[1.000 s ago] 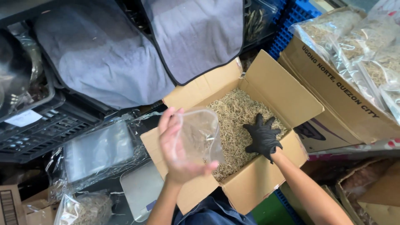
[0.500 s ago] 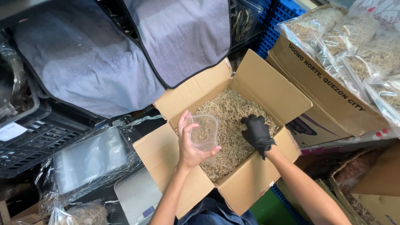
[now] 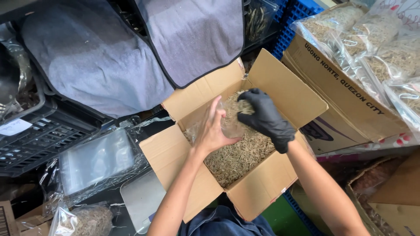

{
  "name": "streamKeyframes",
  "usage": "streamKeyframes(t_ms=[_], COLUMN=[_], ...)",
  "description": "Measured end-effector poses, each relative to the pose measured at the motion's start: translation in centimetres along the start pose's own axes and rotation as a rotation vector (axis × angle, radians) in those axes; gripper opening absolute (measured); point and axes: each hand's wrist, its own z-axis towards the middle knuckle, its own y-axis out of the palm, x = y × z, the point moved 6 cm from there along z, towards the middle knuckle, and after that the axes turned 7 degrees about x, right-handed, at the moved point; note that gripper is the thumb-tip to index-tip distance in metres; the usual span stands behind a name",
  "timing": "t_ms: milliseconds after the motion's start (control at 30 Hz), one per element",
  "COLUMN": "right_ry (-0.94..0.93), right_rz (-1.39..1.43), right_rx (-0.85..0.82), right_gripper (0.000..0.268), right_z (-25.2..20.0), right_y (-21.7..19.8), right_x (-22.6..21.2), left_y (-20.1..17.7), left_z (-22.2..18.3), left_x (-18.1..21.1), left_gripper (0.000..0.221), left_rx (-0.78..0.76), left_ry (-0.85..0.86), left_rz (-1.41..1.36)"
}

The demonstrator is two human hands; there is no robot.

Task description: Packaging dried shredded material into small plastic bags and weighing them on a digital scale.

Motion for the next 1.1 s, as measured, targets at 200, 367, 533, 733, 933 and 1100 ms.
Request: streamKeyframes(t_ms=[200,367,533,733,933,1100], right_ry=[-0.058,-0.219,-0.223,-0.378,-0.200,0.465], right_rz=[-0.220,-0.094,-0.124,-0.014,0.169,0.597], right_rx=[-0.261,-0.434,-0.400,-0.325,-0.105,-0.334], right_gripper=[0.089,0.093,0.107,0.103,0.069,0.100], right_z=[1.1,0.8,1.3,2.2,3.3,-2.3], right_y=[-1.6,-3.4,0.7,-0.8,-4.8,-4.4], right_x=[-6.4,-8.3,-6.7,-6.6,-3.4,-4.6], left_y=[0.9,1.1,1.5,1.1,1.2,1.4], left_z=[0.7,0.7,0.7,0.9,0.4,0.3], left_x=[1.5,1.6,2.3,1.1,-0.6,-1.8], left_gripper=[0.083,0.078,0.079,0.087,0.081,0.105], left_rx=[-0.024,-0.042,-0.089,-0.138,-0.128,-0.094], left_ry=[0.025,0.034,0.035,-0.030,-0.009,0.021], left_rz=[0.123,0.153,0.144,0.109,0.098,0.110])
